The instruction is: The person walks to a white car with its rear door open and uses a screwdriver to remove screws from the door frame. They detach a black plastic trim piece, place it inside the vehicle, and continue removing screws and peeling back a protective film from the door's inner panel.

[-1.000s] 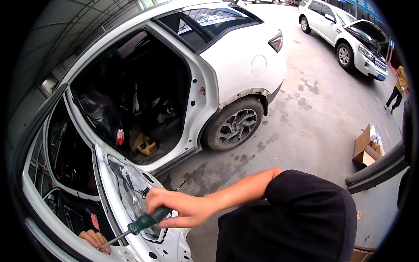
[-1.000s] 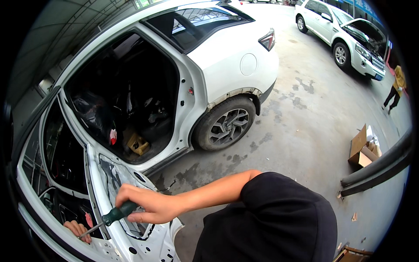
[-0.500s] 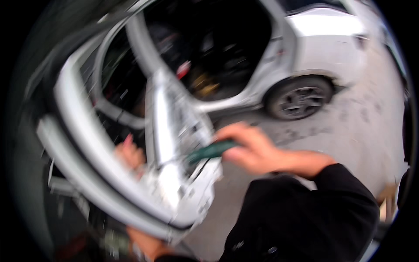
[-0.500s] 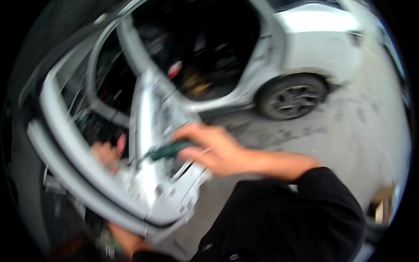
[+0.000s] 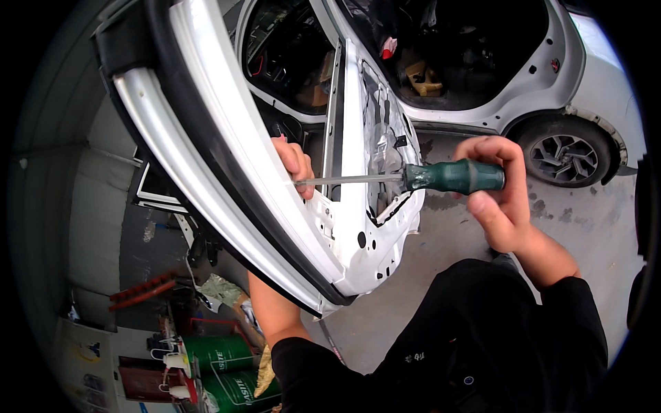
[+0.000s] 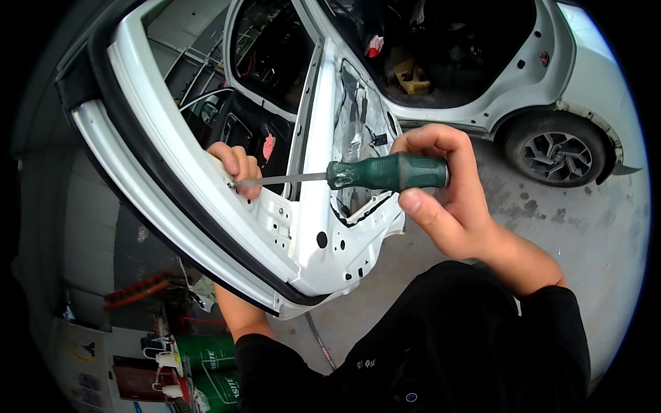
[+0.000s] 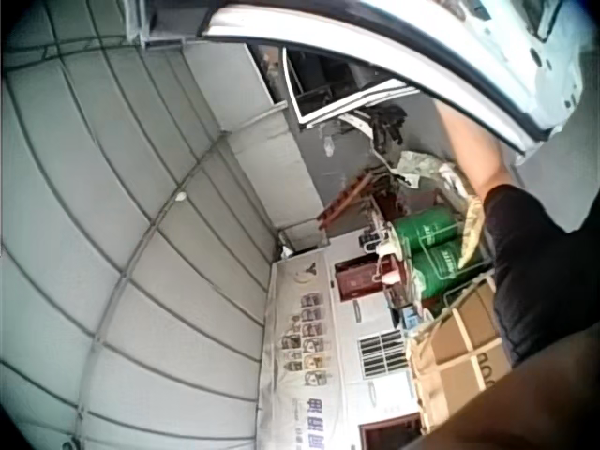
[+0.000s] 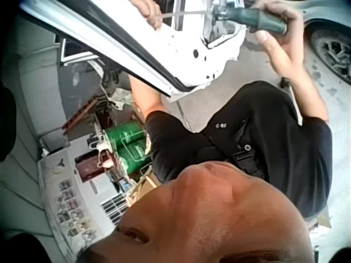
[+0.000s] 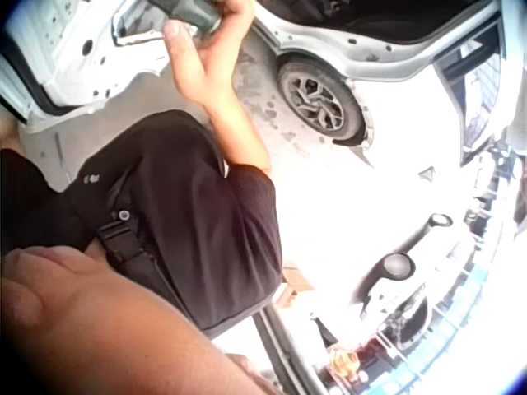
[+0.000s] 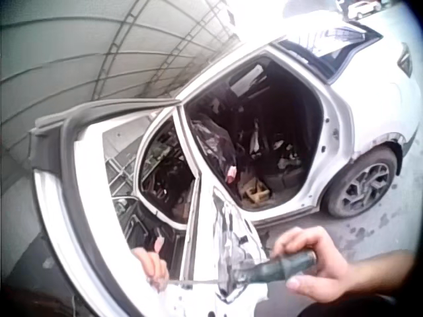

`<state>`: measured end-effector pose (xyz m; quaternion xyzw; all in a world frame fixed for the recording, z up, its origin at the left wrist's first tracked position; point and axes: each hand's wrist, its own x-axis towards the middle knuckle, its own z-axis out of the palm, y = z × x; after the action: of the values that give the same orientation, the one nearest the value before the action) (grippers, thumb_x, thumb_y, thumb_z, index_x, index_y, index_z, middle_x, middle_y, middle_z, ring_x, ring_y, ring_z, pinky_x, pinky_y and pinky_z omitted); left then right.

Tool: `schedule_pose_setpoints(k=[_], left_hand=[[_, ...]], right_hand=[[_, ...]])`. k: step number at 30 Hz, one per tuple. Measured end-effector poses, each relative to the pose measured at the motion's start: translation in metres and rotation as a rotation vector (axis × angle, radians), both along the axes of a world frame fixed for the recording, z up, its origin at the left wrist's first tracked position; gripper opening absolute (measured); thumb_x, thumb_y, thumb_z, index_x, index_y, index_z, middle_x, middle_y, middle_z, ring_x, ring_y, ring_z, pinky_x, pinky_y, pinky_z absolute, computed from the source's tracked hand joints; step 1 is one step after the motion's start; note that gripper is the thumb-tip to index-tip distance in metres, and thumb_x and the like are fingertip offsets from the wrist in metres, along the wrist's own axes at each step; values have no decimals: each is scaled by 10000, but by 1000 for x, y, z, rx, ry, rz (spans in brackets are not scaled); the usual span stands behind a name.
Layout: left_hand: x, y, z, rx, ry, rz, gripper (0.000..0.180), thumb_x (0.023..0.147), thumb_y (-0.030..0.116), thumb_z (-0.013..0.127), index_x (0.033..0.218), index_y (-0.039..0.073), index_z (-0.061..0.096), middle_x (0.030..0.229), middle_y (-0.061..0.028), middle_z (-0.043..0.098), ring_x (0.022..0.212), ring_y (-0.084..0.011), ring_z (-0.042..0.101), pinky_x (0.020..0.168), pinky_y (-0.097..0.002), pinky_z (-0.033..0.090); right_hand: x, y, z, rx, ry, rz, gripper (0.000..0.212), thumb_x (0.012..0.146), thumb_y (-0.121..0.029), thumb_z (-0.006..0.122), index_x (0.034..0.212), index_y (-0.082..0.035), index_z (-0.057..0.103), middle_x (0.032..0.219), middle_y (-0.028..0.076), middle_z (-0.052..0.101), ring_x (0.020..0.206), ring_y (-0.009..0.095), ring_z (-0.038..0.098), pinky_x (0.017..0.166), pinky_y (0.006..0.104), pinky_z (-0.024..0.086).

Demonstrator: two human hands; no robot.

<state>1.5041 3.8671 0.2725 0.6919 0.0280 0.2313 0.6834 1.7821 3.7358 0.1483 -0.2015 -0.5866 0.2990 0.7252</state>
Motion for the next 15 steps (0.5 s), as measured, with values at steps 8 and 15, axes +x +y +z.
schedule_pose_setpoints(k=[8, 15], left_hand=[[5, -6, 5, 72, 26, 61, 241, 939, 237, 488, 977, 0, 473, 765, -112, 496, 668, -235, 540, 668, -362, 486], [12, -16, 3, 65, -18, 179, 304, 913, 268, 541, 871, -30, 494, 728, -136, 505, 621, -219, 525, 605, -333, 480]], right_hand=[[4, 6, -5, 124, 22, 7, 364, 833, -123, 613, 1110, 15, 419, 1017, 143, 482, 922, 203, 475, 837, 325, 389], [4, 10, -15, 72, 137, 72, 382, 819, -125, 639, 1104, 12, 423, 1012, 122, 486, 914, 192, 474, 836, 317, 383]])
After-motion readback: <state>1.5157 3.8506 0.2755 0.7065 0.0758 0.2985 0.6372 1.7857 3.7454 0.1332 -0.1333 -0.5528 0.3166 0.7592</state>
